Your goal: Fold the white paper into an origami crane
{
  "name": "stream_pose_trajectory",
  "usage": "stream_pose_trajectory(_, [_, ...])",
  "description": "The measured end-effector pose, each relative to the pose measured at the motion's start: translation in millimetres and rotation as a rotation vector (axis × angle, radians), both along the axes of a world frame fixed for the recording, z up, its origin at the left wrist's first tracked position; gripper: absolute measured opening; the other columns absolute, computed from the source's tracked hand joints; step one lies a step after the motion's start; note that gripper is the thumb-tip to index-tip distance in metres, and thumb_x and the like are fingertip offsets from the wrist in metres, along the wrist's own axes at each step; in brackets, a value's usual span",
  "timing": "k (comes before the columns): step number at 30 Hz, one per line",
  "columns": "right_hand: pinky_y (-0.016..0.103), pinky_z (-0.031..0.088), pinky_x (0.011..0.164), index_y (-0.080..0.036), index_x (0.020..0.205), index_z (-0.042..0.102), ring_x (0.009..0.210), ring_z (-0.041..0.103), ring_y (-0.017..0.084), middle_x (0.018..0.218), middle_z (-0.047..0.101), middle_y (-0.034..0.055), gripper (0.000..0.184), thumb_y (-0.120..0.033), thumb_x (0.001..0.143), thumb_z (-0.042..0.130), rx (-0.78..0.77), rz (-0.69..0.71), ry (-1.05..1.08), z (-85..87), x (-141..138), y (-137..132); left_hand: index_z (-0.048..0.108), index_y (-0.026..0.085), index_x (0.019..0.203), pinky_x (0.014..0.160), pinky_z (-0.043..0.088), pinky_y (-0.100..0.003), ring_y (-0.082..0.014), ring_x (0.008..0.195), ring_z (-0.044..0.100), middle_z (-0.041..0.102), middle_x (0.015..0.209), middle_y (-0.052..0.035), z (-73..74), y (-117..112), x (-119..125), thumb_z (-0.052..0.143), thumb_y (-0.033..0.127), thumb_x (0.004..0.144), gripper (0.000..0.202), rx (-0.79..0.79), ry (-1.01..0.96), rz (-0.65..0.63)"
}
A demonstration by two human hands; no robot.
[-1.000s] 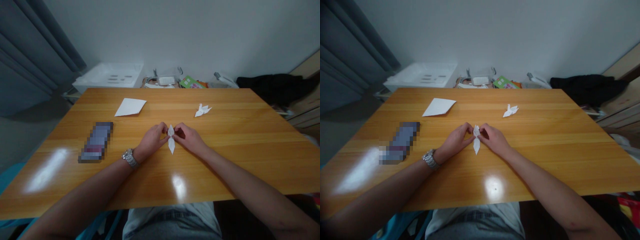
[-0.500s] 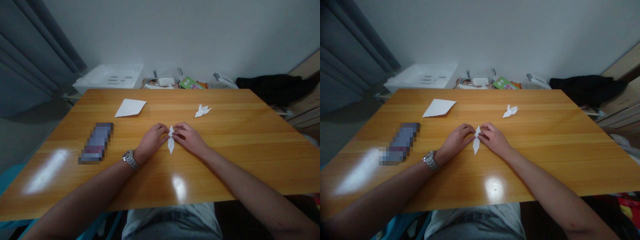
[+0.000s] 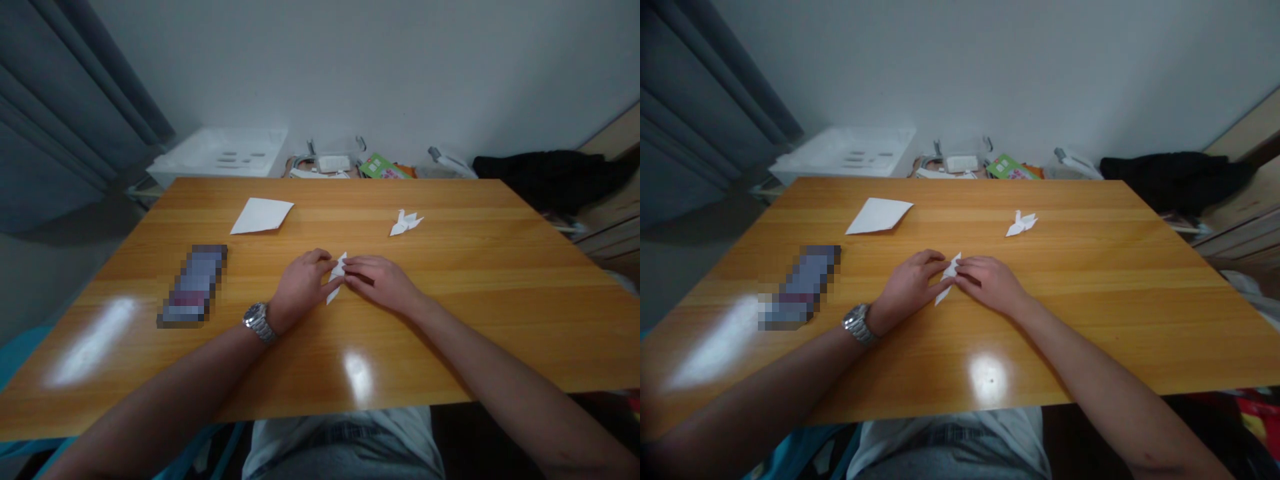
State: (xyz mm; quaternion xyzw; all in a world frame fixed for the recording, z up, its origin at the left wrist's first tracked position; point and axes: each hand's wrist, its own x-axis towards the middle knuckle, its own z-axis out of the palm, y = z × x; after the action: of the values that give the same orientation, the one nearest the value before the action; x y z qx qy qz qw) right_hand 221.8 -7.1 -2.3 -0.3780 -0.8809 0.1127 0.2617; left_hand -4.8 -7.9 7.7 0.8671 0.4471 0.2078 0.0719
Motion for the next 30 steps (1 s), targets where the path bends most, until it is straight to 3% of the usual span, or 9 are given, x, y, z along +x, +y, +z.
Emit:
stream_pose_trajectory(10, [0.045, 0.052, 0.108, -0.021, 0.132, 0.068, 0.124, 0.066, 0.026, 0.133, 0.07, 0.0096, 0.037, -0.037, 0.101, 0.056, -0.025, -0.058, -0.031, -3.4, 7, 3, 0.071, 0.019, 0.122, 0.092, 0.052, -0.038, -0.024, 0.102, 0.06, 0.064, 0.114, -0.0093, 0.1, 3, -4, 0.058, 0.031, 0.099, 0.028, 0.013, 0.011, -0.014])
stream_pose_trajectory(16, [0.047, 0.048, 0.114, -0.016, 0.141, 0.061, 0.134, 0.059, 0.028, 0.144, 0.061, 0.0139, 0.045, -0.038, 0.103, 0.051, -0.031, -0.051, -0.169, -0.7, 10, 4, 0.069, 0.019, 0.126, 0.091, 0.052, -0.038, -0.0238, 0.101, 0.06, 0.065, 0.114, -0.0097, -1.1, 5, -5, 0.054, 0.031, 0.102, 0.031, 0.033, 0.057, -0.031])
stream_pose_trajectory(24, [0.053, 0.04, 0.119, -0.018, 0.147, 0.054, 0.141, 0.051, 0.03, 0.151, 0.054, 0.0117, 0.05, -0.04, 0.102, 0.051, -0.019, -0.059, -0.28, -0.3, 15, 2, 0.063, 0.02, 0.13, 0.093, 0.053, -0.038, -0.0248, 0.108, 0.064, 0.068, 0.126, -0.0087, 8.6, -6, -9, 0.051, 0.035, 0.104, 0.032, 0.061, 0.199, -0.139])
stream_pose_trajectory(30, [0.055, 0.038, 0.119, -0.019, 0.15, 0.051, 0.144, 0.046, 0.031, 0.154, 0.051, 0.0125, 0.054, -0.045, 0.103, 0.049, -0.028, -0.056, -0.293, 1.6, 14, 1, 0.058, 0.013, 0.134, 0.104, 0.046, -0.042, -0.0268, 0.116, 0.062, 0.065, 0.132, -0.013, 13.6, -15, -7, 0.052, 0.036, 0.103, 0.039, 0.106, 0.281, -0.185])
